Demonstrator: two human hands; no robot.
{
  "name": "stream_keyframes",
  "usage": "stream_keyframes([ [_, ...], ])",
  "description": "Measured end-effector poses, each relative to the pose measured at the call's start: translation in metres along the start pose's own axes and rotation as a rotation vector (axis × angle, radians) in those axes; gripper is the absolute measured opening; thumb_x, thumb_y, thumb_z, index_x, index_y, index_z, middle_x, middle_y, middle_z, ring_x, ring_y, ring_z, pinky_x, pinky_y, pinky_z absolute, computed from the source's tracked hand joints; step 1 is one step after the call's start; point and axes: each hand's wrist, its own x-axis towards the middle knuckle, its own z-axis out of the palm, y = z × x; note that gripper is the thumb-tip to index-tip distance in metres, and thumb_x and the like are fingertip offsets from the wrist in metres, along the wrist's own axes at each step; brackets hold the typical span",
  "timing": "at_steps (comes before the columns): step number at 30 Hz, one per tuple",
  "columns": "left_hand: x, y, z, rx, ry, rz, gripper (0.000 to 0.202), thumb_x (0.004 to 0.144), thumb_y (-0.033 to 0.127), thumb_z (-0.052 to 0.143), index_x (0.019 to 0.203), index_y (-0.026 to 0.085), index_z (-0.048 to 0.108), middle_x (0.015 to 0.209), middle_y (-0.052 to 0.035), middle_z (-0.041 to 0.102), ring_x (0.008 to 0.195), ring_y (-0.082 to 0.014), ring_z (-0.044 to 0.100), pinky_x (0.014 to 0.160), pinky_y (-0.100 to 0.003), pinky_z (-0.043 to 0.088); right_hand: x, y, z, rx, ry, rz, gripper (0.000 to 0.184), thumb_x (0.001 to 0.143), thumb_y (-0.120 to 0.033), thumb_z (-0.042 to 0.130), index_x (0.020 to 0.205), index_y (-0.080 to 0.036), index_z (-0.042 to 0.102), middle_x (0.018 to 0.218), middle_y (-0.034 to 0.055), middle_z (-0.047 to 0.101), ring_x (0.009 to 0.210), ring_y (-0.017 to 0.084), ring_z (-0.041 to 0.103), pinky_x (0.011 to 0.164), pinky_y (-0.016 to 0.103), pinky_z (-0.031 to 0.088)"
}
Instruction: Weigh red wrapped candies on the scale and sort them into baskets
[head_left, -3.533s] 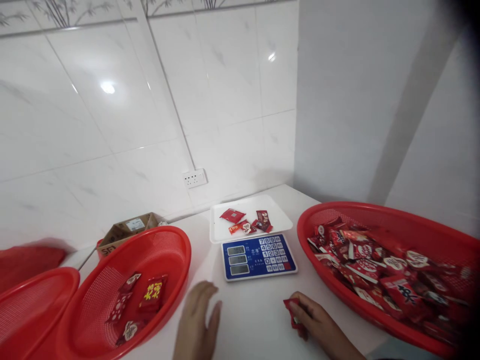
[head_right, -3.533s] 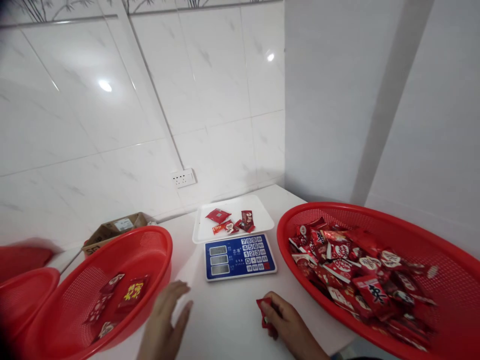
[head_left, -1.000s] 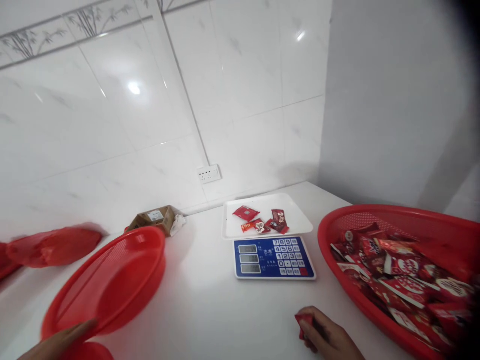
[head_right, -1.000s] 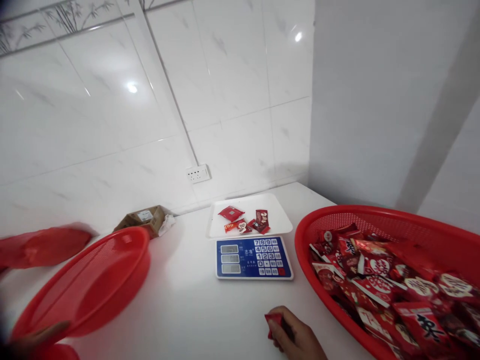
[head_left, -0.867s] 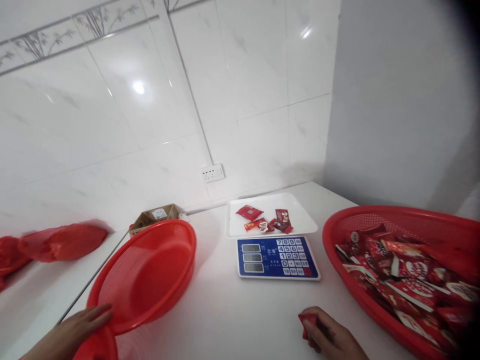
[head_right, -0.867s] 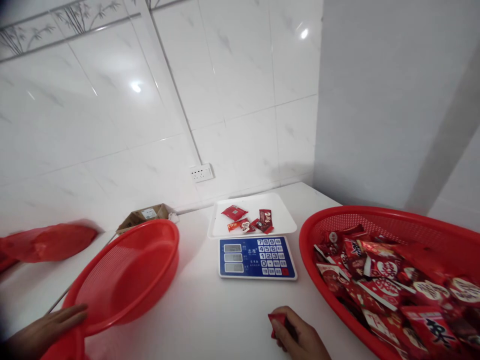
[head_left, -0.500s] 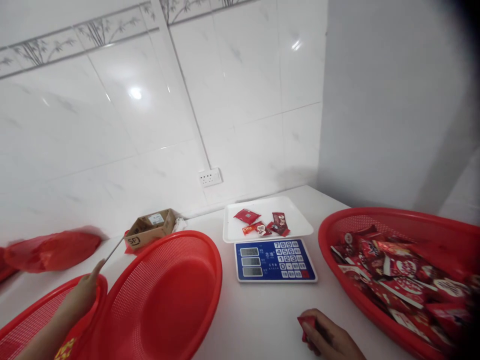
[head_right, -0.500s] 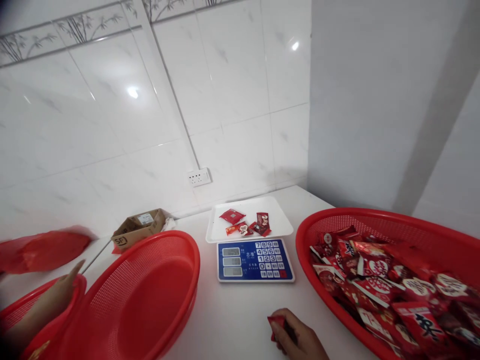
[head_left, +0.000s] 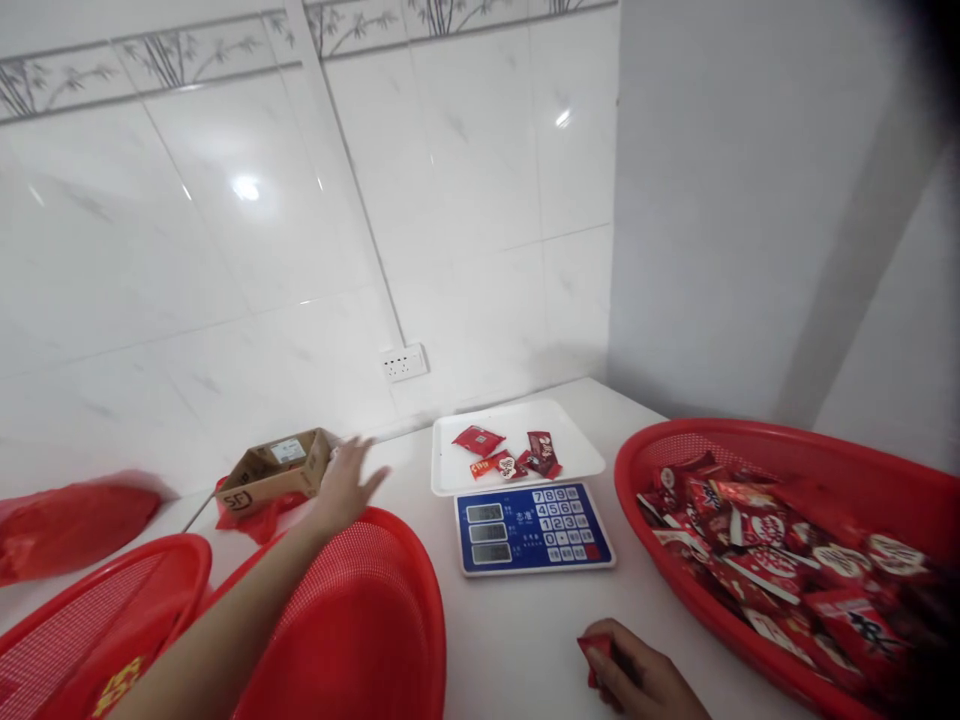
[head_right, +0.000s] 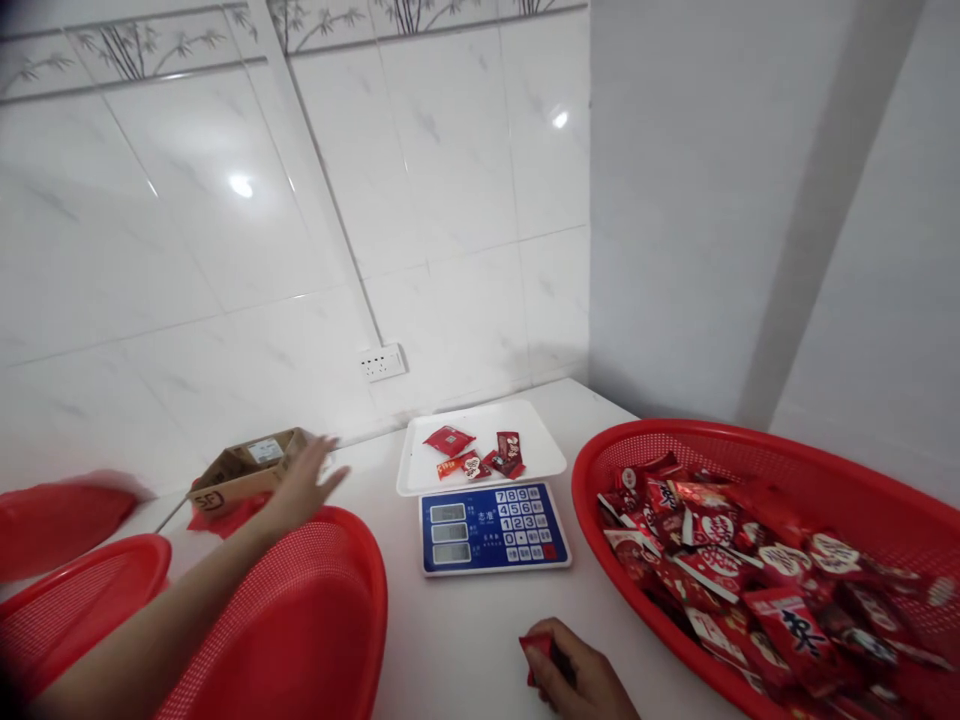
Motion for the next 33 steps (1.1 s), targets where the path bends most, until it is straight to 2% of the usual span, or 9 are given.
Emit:
stream_keyframes([
  [3,0.028,0.065,0.034,-0.051,-0.209,0.277,0.062,0.081,0.051,0.041,0.135,0.027,0.023,0.147,-0.0047,0.016,0.133,-0.0216,0.011,0.105,-0.036,0.020,-0.001,-0.002,0.000,0.029,0.015,0.010,0.041,0.078,-0.059,0.042,0.074,-0.019,0.052,0.061,-0.0023,0.049,0.056,0.013,0.046,0.054,0.023,0.038],
  [7,0.070,0.112,0.063,-0.044,-0.413,0.395,0.086,0.067,0.059,0.056,0.137,0.027,0.018,0.146,-0.0103,0.015,0.131,-0.0354,0.010,0.101,-0.050,0.023,-0.001,-0.001,-0.001,0.085,0.032,0.014,0.044,0.075,-0.063,0.043,0.072,-0.020,0.050,0.060,-0.0024,0.049,0.055,0.013,0.046,0.054,0.023,0.038],
  [10,0.102,0.120,0.070,-0.011,-0.518,0.432,0.085,0.059,0.056,0.066,0.132,0.030,0.030,0.142,-0.0107,0.028,0.125,-0.0368,0.028,0.096,-0.049,0.032,0.001,0.002,-0.002,0.121,0.043,0.020,0.045,0.075,-0.064,0.044,0.071,-0.019,0.049,0.060,-0.0024,0.050,0.054,0.012,0.046,0.053,0.023,0.039],
  [13,0.118,0.122,0.070,0.023,-0.534,0.448,0.062,0.072,0.046,0.062,0.126,0.025,0.040,0.129,-0.0099,0.044,0.111,-0.0282,0.047,0.090,-0.046,0.040,0.002,0.004,-0.002,0.168,0.039,0.011,0.047,0.073,-0.066,0.044,0.071,-0.019,0.048,0.059,-0.0028,0.049,0.053,0.011,0.046,0.052,0.022,0.038],
  [16,0.115,0.123,0.073,0.051,-0.460,0.405,0.036,0.084,0.034,0.051,0.117,0.019,0.047,0.117,-0.0083,0.052,0.101,-0.0226,0.053,0.086,-0.046,0.042,0.003,0.004,-0.001,0.201,0.067,0.002,0.048,0.072,-0.067,0.045,0.071,-0.018,0.047,0.058,-0.0033,0.048,0.053,0.011,0.046,0.051,0.022,0.037],
  [22,0.094,0.119,0.079,-0.006,-0.304,0.263,0.026,0.084,0.031,0.050,0.106,0.017,0.053,0.110,-0.0067,0.055,0.095,-0.0199,0.055,0.081,-0.042,0.046,0.001,0.003,-0.002,0.199,0.073,-0.001,0.048,0.073,-0.067,0.044,0.071,-0.019,0.047,0.059,-0.0032,0.049,0.053,0.011,0.047,0.051,0.022,0.038],
  [27,0.086,0.105,0.055,-0.159,-0.221,0.170,0.022,0.085,0.028,0.049,0.101,0.016,0.056,0.103,-0.0059,0.059,0.092,-0.0192,0.056,0.081,-0.039,0.045,0.001,0.004,-0.004,0.172,0.037,-0.009,0.046,0.074,-0.065,0.043,0.073,-0.019,0.047,0.061,-0.0028,0.050,0.055,0.012,0.047,0.053,0.023,0.039],
  [30,0.065,0.088,0.021,-0.282,-0.245,0.167,0.024,0.082,0.018,0.047,0.104,0.015,0.056,0.096,-0.0041,0.063,0.086,-0.0185,0.057,0.073,-0.031,0.045,0.000,0.006,-0.004,0.168,0.029,-0.028,0.044,0.077,-0.062,0.043,0.074,-0.018,0.048,0.062,-0.0024,0.051,0.056,0.012,0.047,0.054,0.023,0.039],
  [33,0.029,0.066,-0.018,-0.372,-0.351,0.188,0.026,0.075,0.016,0.049,0.098,0.015,0.060,0.078,-0.0008,0.064,0.073,-0.0171,0.058,0.061,-0.025,0.044,-0.001,0.005,-0.005,0.162,0.026,-0.028,0.043,0.078,-0.060,0.043,0.073,-0.018,0.048,0.062,-0.0024,0.050,0.056,0.012,0.046,0.054,0.024,0.039],
])
